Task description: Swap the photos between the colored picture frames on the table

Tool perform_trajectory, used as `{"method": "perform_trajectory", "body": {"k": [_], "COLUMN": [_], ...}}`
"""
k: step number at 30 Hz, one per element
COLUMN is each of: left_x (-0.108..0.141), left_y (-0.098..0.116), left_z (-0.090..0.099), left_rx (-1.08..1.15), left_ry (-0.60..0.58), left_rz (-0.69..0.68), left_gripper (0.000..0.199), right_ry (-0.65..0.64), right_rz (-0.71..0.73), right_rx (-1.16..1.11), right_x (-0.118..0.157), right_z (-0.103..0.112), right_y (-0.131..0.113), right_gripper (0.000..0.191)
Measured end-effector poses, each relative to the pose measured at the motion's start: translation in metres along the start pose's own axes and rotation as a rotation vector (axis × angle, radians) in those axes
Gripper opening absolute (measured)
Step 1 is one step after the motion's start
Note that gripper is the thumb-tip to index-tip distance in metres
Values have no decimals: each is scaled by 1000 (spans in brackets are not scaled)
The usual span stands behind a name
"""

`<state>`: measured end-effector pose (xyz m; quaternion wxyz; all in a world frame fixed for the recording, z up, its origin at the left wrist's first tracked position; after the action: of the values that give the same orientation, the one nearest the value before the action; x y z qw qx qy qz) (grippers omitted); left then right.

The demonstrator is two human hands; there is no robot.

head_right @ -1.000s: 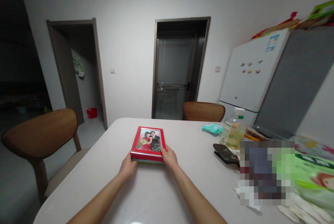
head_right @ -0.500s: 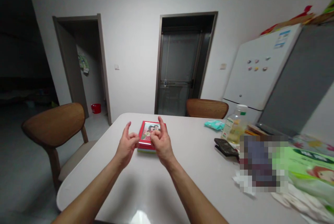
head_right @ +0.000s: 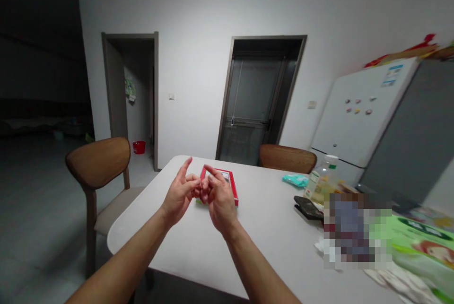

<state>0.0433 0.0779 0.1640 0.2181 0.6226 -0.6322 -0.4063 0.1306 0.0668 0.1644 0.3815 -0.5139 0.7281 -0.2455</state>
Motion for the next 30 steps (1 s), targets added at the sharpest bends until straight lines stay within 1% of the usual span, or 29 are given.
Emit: {"method": "perform_trajectory", "body": {"k": [1, 2, 3, 5, 7, 9, 10, 11, 14, 15, 16, 19, 20, 22, 24, 27, 30], "left_x": [-3, -6, -9, -14, -18, -19, -20, -20, -21, -21, -20, -17, -16, -13, -9, -5, 0], "left_y": [-4, -9, -13, -22, -28, -32, -34, -35, -42, -46, -50, -67, -74, -87, -98, -111, -113], "left_z": [3, 7, 11, 17, 22, 25, 26, 27, 36, 41, 47, 66, 72, 84, 92, 96, 86], "left_rx": [4, 3, -5, -30, -56, -75, -84, -94, -129, -143, -158, -201, -213, -231, -240, -228, -190], "left_ry": [39, 68, 88, 107, 110, 109, 111, 116, 142, 158, 177, 255, 280, 319, 343, 367, 364], "left_rz": [51, 98, 137, 211, 284, 334, 352, 369, 414, 427, 439, 464, 469, 466, 445, 373, 244], "left_gripper": [47, 36, 38, 53, 60, 63, 65, 66, 66, 66, 65, 62, 60, 52, 43, 39, 42], "right_ry": [44, 84, 112, 119, 76, 40, 28, 21, 26, 31, 37, 27, 17, -14, -64, -166, -260], "right_rz": [-40, -82, -121, -193, -251, -272, -250, -190, 89, 167, 223, 296, 317, 347, 372, 407, 432], "right_rx": [4, 18, 39, 86, 145, 263, 366, 528, 1128, 1277, 1377, 1507, 1550, 1622, 1669, 1700, 1670], "right_x": [-3, -6, -8, -13, -17, -21, -25, -29, -45, -51, -56, -71, -75, -79, -77, -58, -23], "right_z": [4, 7, 11, 15, 16, 15, 15, 17, 29, 36, 44, 72, 80, 92, 97, 94, 87], "right_y": [5, 10, 13, 19, 22, 27, 29, 32, 45, 50, 55, 66, 68, 70, 71, 70, 67], "right_gripper": [22, 27, 35, 48, 54, 57, 57, 57, 54, 52, 47, 19, 18, 25, 24, 22, 23]}}
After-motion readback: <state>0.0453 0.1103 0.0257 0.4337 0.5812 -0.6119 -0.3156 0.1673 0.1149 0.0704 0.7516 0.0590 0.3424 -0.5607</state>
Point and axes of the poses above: each hand's wrist, its own x-axis away from the middle knuckle, its own z-axis out of the back of the hand, y = z × x, the point moved 3 cm from there along -x, towards the middle knuckle, and after that the axes turned 11 degrees about y, right-handed, at the moved point
